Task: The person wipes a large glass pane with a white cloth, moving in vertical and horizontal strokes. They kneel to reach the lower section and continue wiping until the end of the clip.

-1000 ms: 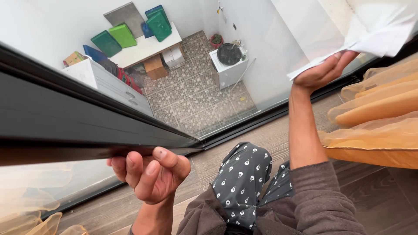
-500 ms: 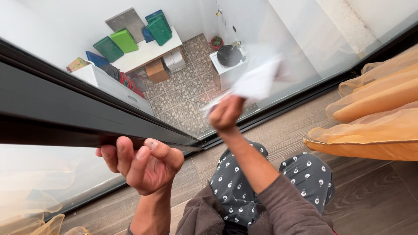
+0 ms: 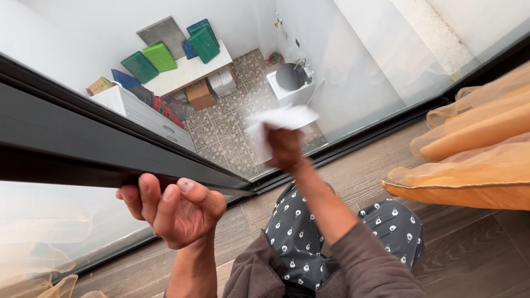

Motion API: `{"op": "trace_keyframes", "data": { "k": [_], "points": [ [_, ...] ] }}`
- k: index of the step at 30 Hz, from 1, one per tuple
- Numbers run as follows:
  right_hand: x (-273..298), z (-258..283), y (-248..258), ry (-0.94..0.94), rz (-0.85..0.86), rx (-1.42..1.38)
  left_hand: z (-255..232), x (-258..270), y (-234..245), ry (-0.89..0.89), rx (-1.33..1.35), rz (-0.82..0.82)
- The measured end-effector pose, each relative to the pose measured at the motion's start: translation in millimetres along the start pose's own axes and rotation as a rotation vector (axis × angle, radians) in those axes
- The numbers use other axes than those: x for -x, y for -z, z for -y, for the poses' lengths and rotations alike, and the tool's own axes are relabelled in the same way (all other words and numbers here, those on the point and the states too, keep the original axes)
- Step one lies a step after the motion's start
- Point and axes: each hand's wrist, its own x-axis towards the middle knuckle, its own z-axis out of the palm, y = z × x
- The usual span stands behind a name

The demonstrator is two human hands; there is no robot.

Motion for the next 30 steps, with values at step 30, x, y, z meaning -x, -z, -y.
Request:
{"op": "trace_keyframes", "data": {
  "k": [30],
  "points": [
    [-126,71,0,-0.03,0.061,-0.153,-19,3,-8,-0.005,0.127,0.023]
  ]
}}
